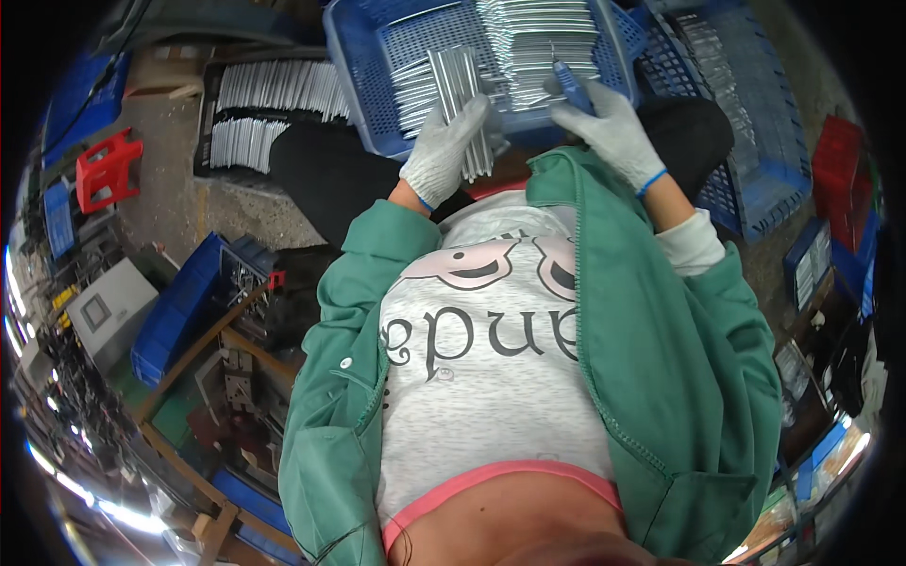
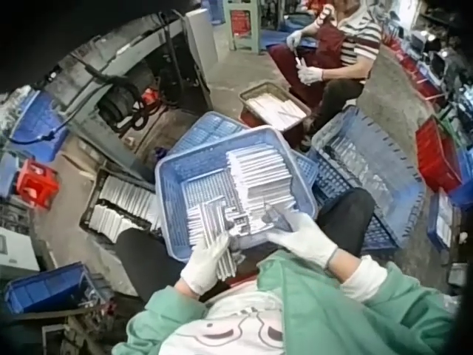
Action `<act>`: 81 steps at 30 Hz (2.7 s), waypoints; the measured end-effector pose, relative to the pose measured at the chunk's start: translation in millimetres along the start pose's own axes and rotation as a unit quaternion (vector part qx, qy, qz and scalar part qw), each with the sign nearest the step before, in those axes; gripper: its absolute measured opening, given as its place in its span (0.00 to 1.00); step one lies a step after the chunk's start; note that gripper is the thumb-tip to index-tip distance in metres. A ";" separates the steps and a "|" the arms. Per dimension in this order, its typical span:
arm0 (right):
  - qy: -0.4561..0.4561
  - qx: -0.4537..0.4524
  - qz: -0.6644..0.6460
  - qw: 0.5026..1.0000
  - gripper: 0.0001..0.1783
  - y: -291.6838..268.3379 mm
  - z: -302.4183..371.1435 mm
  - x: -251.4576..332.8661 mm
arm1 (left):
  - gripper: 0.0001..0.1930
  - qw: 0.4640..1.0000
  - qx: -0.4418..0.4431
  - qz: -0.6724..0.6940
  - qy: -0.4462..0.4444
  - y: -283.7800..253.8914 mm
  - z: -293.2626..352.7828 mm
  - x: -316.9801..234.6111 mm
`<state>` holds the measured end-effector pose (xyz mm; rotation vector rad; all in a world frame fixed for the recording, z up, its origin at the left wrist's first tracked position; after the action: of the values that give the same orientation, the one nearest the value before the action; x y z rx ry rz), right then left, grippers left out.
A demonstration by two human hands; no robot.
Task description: Sorting and arranging small metal components into structured trays.
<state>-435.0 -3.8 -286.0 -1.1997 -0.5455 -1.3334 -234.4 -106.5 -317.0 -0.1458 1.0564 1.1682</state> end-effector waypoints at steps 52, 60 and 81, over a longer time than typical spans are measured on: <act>-0.156 0.080 0.211 0.962 0.16 31.7 27.2 68.2 | 0.15 0.723 -0.053 -0.567 0.391 -59.8 63.9 -41.6; -0.221 0.045 0.273 0.935 0.15 37.5 27.9 83.8 | 0.16 0.695 -0.028 -0.595 0.403 -52.4 69.0 -37.2; -0.265 -0.017 0.365 0.892 0.15 54.4 31.9 52.1 | 0.17 0.660 -0.054 -0.605 0.443 -35.6 77.1 -41.3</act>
<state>-362.8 -8.8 -247.9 -1.5978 -0.3784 -0.3669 -159.6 -104.5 -259.4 -1.4124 1.3072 -0.1935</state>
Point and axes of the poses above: each hand's wrist, its own z-axis away from the middle knuckle, its own y-axis out of the palm, x = y × z, the point moved 4 cm from there along -z, towards the middle knuckle, and after that the axes turned 2 degrees about z, right-handed, at the moved point
